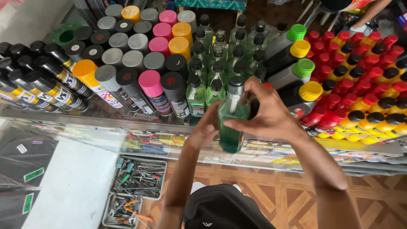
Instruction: Cleaning and wiping down bottles of automotive fluids on a display shelf.
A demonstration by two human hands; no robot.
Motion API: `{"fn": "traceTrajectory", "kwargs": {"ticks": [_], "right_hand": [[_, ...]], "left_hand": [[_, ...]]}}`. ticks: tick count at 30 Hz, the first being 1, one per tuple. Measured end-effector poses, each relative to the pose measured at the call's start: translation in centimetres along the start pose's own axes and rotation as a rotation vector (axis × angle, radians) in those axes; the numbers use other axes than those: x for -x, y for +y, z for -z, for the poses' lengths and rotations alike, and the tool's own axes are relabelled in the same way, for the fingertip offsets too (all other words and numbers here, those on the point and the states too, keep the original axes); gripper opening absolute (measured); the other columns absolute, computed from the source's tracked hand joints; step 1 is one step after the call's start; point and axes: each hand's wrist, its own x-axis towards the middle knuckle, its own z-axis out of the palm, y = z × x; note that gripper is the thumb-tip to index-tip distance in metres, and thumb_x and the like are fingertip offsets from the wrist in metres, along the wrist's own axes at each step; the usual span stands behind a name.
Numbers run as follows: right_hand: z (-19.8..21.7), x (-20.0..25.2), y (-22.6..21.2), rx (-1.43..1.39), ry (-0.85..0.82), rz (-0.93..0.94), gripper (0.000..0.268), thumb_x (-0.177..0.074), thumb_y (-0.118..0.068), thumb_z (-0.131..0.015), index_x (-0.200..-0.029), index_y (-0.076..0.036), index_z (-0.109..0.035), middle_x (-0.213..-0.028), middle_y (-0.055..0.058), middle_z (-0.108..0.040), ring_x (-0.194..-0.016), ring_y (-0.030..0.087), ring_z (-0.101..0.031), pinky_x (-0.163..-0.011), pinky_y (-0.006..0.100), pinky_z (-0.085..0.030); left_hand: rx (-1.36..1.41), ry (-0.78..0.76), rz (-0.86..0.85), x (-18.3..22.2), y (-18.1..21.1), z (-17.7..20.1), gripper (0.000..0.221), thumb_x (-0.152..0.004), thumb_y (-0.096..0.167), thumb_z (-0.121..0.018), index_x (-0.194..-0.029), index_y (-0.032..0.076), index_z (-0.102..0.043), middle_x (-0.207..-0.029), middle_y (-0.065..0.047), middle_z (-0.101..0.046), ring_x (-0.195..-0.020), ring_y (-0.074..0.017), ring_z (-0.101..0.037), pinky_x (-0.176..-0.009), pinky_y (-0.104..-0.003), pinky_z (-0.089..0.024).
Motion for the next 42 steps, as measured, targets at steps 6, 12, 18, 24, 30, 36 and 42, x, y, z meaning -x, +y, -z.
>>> {"fn": "traceTrajectory", "kwargs": {"ticks": [6, 12, 18, 24, 30, 36, 42], "right_hand": [[0.3, -0.6, -0.5, 0.362, 0.156, -0.320, 0.061, -0.067, -0.027, -0.094, -0.098, 0.000, -0.050, -0.072, 0.022, -0.064, -0.066, 0.041, -0.068, -0.058, 0.048, -0.050], [5.0, -2.3, -0.1, 0.276, -0.059, -0.105, 0.065, -0.072, -0.030, -0.093, -0.114, -0.001, -0.054, -0.079, 0.019, -0.065, -0.072, 0.036, -0.067, -0.066, 0.047, -0.051], [11.6, -8.0, -3.4, 0.224, -0.489, 0.224, 0.067, -0.076, 0.000, -0.083, -0.137, 0.005, -0.055, -0.120, 0.018, -0.072, -0.091, 0.025, -0.072, -0.081, 0.033, -0.057], [15.2, -12.3, -1.3, 0.677, -0.429, -0.052, 0.061, -0.101, -0.034, -0.072, -0.053, 0.002, -0.063, -0.035, 0.005, -0.041, -0.023, 0.019, -0.030, -0.028, 0.032, -0.017], [12.7, -16.6, 2.0, 0.903, -0.341, -0.260, 0.065, -0.116, -0.045, -0.067, -0.072, 0.002, -0.069, -0.043, 0.007, -0.042, -0.033, 0.019, -0.031, -0.031, 0.037, -0.021], [12.1, -20.2, 5.7, 1.016, -0.336, -0.254, 0.054, -0.118, -0.040, -0.068, -0.085, 0.002, -0.074, -0.049, 0.009, -0.056, -0.032, 0.022, -0.039, -0.031, 0.037, -0.028], [13.4, -23.6, 12.2, 0.976, -0.318, -0.383, 0.045, -0.114, -0.041, -0.061, -0.131, -0.001, -0.073, -0.109, 0.020, -0.076, -0.074, 0.038, -0.074, -0.056, 0.049, -0.060]], "left_hand": [[-1.222, 0.483, 0.207, -0.1, 1.3, -10.6, 0.110, -0.063, 0.036, -0.091, -0.152, 0.013, -0.030, -0.130, -0.029, -0.062, -0.126, -0.0525, -0.057, -0.113, -0.063, -0.040], [-0.836, 0.205, -0.230, -1.5, 1.9, -9.5, 0.074, -0.073, -0.007, -0.087, -0.137, 0.004, -0.052, -0.117, -0.016, -0.070, -0.110, -0.0182, -0.063, -0.100, -0.043, -0.054], [-1.119, -0.143, -0.208, -6.5, 9.9, -13.5, 0.084, -0.084, -0.009, -0.079, -0.153, 0.004, -0.035, -0.139, -0.012, -0.060, -0.124, -0.0239, -0.061, -0.110, -0.036, -0.050], [-1.274, -0.455, -0.231, -14.1, 17.4, -13.7, 0.077, -0.099, -0.007, -0.079, -0.157, 0.010, -0.032, -0.141, -0.013, -0.061, -0.120, -0.0240, -0.067, -0.102, -0.034, -0.061], [-1.707, -0.307, -0.276, -19.8, 23.1, -12.6, 0.027, -0.098, 0.013, -0.081, -0.114, 0.000, -0.065, -0.089, -0.005, -0.074, -0.069, -0.0103, -0.071, -0.060, -0.024, -0.062], [-2.073, -0.190, -0.089, -26.4, 25.5, -6.4, 0.040, -0.094, 0.049, -0.080, -0.099, 0.009, -0.076, -0.062, 0.002, -0.063, -0.044, -0.0104, -0.052, -0.037, -0.030, -0.042], [-1.991, -0.420, -0.146, -31.3, 25.7, -1.6, 0.035, -0.094, 0.039, -0.080, -0.105, 0.006, -0.075, -0.077, -0.002, -0.074, -0.052, -0.0121, -0.062, -0.043, -0.029, -0.051]]}}
